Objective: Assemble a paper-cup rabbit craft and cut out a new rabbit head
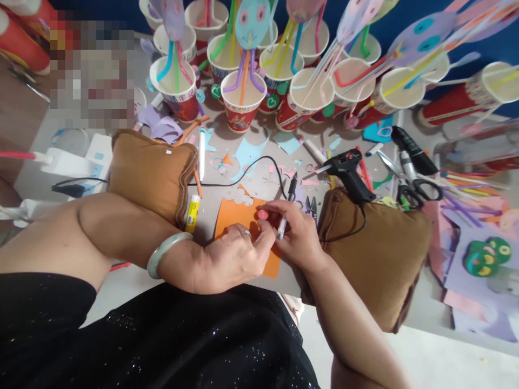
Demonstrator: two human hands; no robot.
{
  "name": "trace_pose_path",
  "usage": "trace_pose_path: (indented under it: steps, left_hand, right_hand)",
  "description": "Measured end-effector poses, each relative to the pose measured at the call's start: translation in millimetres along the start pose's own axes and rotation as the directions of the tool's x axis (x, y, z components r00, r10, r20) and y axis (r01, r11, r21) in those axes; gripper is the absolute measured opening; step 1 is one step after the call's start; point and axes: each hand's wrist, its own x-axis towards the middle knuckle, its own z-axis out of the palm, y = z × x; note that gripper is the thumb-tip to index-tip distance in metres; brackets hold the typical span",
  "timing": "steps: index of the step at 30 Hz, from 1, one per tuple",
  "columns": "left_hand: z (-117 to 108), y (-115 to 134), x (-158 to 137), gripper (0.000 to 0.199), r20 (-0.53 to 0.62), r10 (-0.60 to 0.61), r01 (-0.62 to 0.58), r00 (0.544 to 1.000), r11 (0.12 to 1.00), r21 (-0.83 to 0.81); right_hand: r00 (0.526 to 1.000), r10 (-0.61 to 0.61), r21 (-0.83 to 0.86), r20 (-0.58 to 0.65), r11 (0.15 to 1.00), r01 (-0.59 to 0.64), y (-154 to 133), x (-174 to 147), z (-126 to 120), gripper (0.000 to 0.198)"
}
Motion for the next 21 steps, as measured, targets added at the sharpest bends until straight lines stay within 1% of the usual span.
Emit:
trace_pose_path:
  steps: [2,5,8,10,15,18,21]
  left_hand:
    - [-1,0,0,0.05,0.01,-0.014,0.014,1.0,1.0,0.028]
    - [-3,-2,1,0.048,0.049,0.034,-0.035,0.998,0.999,0.023]
    - [-2,-3,1,0.045,0.072,0.072,-0.074,0.995,0.997,0.019]
    - [1,-2,0,0.043,0.054,0.082,-0.084,0.995,0.996,0.032]
    - [11,0,-4,0.034,-0.055,0.086,-0.079,0.995,0.991,0.112]
    - [11,-1,-5,0.03,-0.098,0.087,-0.073,0.991,0.989,0.132]
    - [9,-2,-3,0.026,-0.096,0.109,-0.097,0.989,0.988,0.122]
  right_hand:
    - [1.0,-0.014,-0.009,0.009,1.0,0.014,1,1,0,0.024]
    - [0.999,-0.048,-0.014,0.013,0.999,0.048,3,3,-1,0.02]
    - [0.999,-0.027,0.006,0.018,1.0,0.027,5,3,-4,0.02]
    - [1.0,0.001,0.036,0.031,0.999,-0.002,6,4,-8,0.018]
    - [0.997,0.066,0.098,0.032,0.993,-0.068,9,4,-20,0.009]
    - [0.994,0.097,0.107,0.056,0.989,-0.102,12,5,-25,0.012]
    - [0.991,0.108,0.105,0.073,0.988,-0.116,14,5,-28,0.017]
